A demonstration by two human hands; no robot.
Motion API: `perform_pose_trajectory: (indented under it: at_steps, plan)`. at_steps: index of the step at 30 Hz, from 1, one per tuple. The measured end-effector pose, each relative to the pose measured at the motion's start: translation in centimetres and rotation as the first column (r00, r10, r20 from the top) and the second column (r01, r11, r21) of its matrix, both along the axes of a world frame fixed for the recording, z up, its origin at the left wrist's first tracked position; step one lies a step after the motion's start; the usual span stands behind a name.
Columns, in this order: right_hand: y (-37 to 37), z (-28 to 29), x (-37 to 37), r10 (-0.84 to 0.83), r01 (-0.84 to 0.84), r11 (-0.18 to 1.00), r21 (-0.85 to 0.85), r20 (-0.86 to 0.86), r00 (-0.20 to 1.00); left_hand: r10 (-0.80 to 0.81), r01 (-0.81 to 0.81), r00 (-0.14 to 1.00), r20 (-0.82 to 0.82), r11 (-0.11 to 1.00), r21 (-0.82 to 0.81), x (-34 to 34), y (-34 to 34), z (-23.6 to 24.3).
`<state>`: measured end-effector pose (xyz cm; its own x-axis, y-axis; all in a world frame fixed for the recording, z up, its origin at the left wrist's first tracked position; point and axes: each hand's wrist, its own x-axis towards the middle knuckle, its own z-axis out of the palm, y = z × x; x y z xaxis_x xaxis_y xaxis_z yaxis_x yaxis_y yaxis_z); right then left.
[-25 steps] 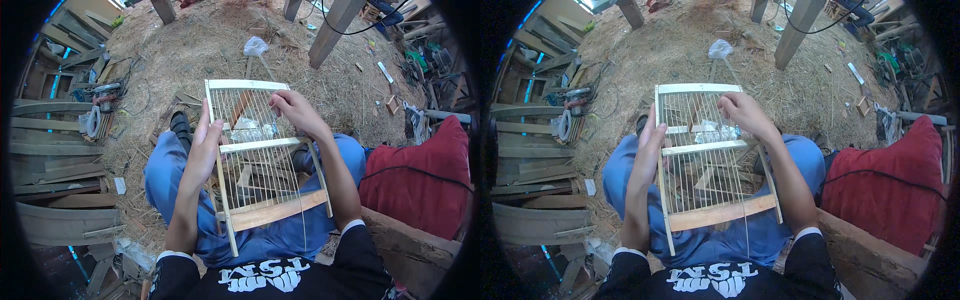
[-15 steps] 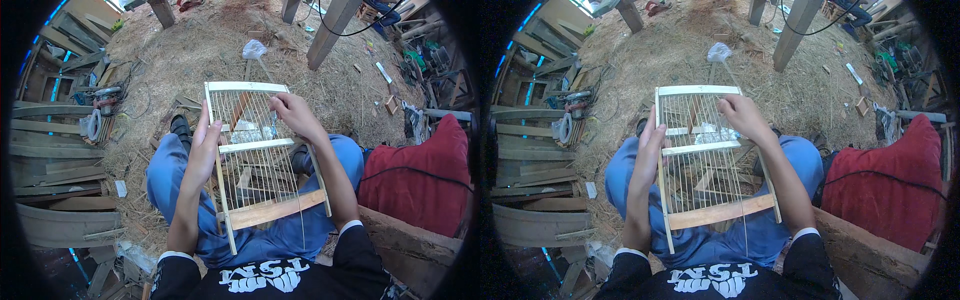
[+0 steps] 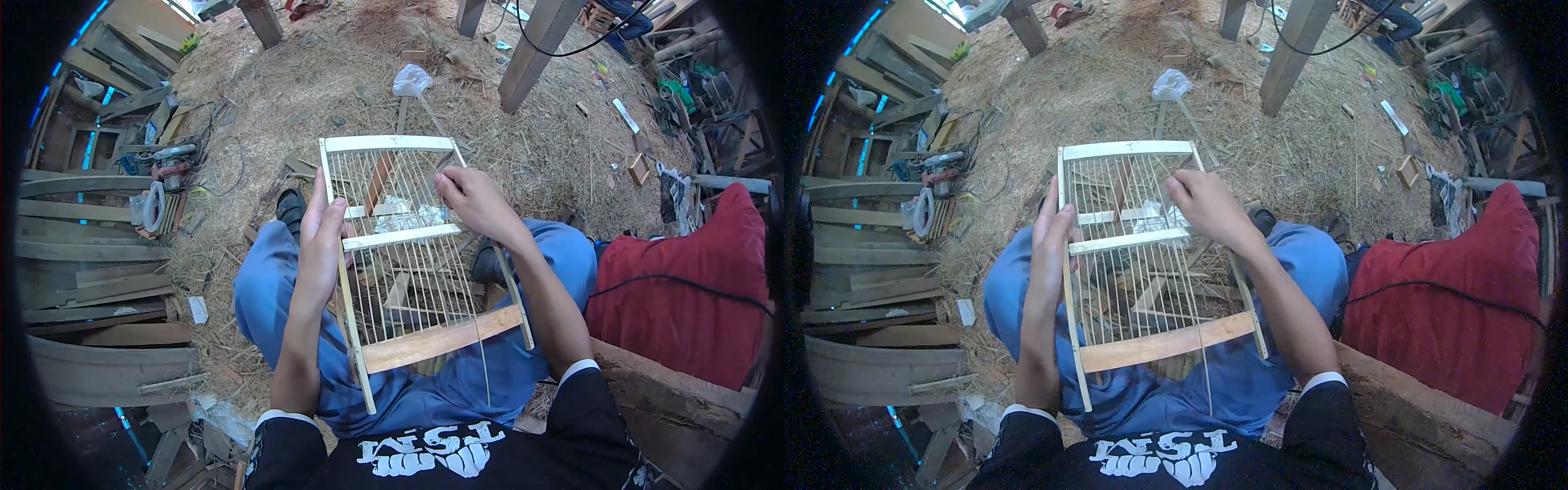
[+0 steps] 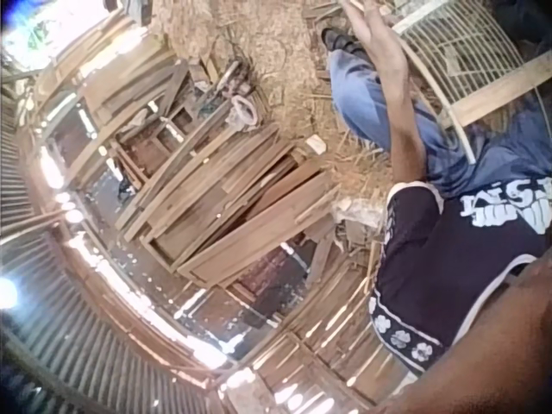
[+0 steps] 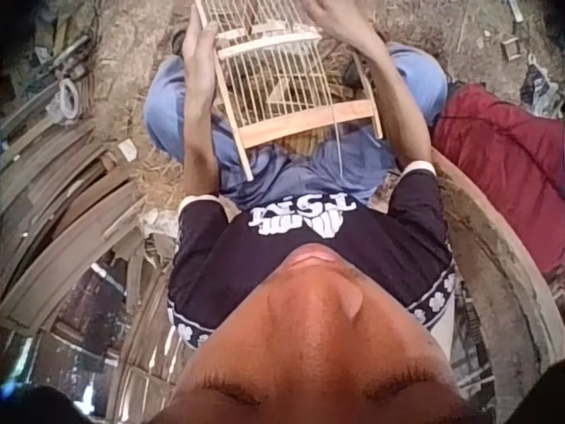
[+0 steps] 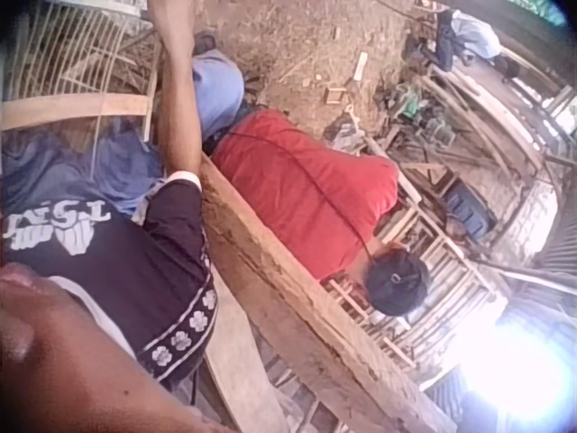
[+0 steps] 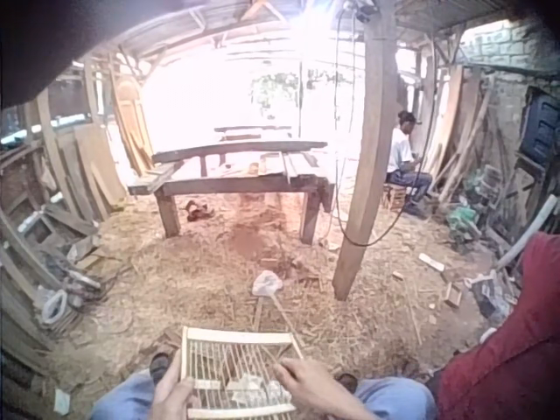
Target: The person constructs a wooden bird cage frame by hand, using a knife to shave and fit thin wooden slats into the cage structure, turning the frame over to work on different sides, and picking up more slats from a pile on the ground.
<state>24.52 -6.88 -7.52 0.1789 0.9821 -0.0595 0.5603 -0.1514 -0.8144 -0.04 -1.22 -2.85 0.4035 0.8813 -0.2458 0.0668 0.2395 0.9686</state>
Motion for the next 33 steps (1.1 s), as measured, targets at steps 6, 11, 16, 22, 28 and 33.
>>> perform_pose_trajectory:
  at_steps: [6, 11, 16, 22, 28, 33]
  plan:
    - [-0.1, 0.2, -0.1, 0.028, -0.028, 1.000, 0.010, 0.039, 0.999, -0.017, 0.017, 1.000, 0.026, 1.000, -0.004, 0.1, 0.1, -0.1]
    - [-0.2, 0.5, -0.3, 0.053, -0.053, 0.999, -0.004, 0.029, 0.998, -0.008, 0.009, 1.000, 0.021, 1.000, -0.027, 0.1, 0.0, 0.2]
    - [0.1, 0.5, -0.3, 0.086, -0.086, 0.996, -0.041, 0.017, 0.996, -0.001, 0.001, 1.000, 0.028, 1.000, -0.002, 0.0, 0.0, 0.0]
    - [0.5, -0.3, -0.2, 0.100, -0.100, 0.995, 0.007, 0.013, 0.995, 0.027, -0.027, 0.998, 0.060, 1.000, -0.004, 0.4, -0.3, 0.2]
    - [0.9, -1.3, -0.3, -0.055, 0.057, 0.994, 0.091, -0.025, 0.998, -0.001, 0.001, 1.000, -0.009, 1.000, 0.022, 0.1, -0.2, 0.4]
    - [0.6, -0.2, -0.6, -0.050, 0.049, 0.997, 0.054, 0.028, 0.998, 0.042, -0.042, 0.999, 0.014, 0.999, 0.001, 0.5, -0.3, 0.2]
